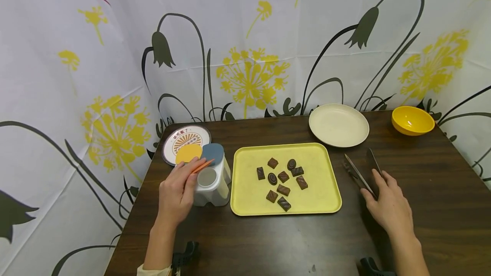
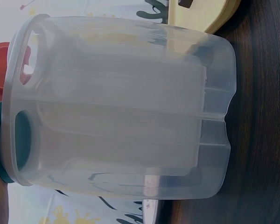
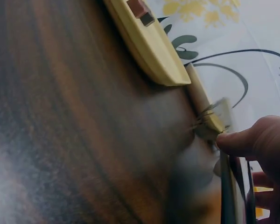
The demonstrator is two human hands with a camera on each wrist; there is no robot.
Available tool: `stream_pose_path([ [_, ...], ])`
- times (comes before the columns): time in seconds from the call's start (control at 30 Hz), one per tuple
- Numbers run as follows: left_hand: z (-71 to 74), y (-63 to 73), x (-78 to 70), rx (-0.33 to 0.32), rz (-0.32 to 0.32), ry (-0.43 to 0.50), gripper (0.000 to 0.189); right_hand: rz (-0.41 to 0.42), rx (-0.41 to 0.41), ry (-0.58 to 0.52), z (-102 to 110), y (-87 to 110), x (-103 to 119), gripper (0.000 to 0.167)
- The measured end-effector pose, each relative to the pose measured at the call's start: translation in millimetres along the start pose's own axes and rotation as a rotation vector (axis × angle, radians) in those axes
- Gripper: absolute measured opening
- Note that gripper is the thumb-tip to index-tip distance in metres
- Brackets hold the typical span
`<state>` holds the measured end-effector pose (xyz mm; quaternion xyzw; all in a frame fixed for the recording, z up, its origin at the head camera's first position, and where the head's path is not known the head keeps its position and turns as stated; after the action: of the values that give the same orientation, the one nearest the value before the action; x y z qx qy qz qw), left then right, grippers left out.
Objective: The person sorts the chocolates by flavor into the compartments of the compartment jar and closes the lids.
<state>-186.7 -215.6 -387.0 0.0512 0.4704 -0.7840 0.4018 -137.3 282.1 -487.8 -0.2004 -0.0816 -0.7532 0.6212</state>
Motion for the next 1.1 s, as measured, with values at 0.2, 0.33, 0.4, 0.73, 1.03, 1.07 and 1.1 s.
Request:
stream_pose_path([
  [0.2, 0.5, -0.9, -0.6, -0.008, -0.002, 0.004, 0.033, -0.051, 0.023, -0.005, -3, 0.6, -6, 0.071],
  [0.33, 0.6, -1.2, -0.8, -0.007, -0.003, 0.004, 0.033, -0.078, 0.042, -0.017, -4, 0.8, -8, 0.078],
  [0.4, 0.6, -1.3, -0.8, -0.006, -0.002, 0.004, 0.032, -0.09, 0.051, -0.02, -4, 0.8, -9, 0.082],
  [0.73, 0.4, -1.3, -0.3, -0.007, -0.004, 0.004, 0.032, -0.158, 0.097, 0.011, -4, 1.2, -16, 0.084],
  [1.03, 0.4, -0.4, -0.7, -0.008, 0.0, 0.003, 0.032, -0.19, 0.117, 0.005, -4, 3.0, -21, 0.079],
  [1.07, 0.3, -0.3, -0.8, -0.007, 0.0, 0.002, 0.032, -0.19, 0.116, 0.007, -4, 3.2, -21, 0.079],
  [1.1, 0.3, -0.1, -0.9, -0.009, 0.0, 0.0, 0.032, -0.189, 0.114, 0.008, -4, 3.4, -21, 0.079],
])
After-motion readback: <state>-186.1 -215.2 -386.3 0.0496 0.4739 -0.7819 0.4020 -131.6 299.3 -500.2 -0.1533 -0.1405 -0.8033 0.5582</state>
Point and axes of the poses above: each hand's wrist, its own y-axis away from the middle knuckle, its own z-axis out of the back of the hand, x = y × z, the point moved 6 cm from there along -y, towards the middle knuckle, and after that the axes turned 6 degrees about y, right-handed, at the moved point
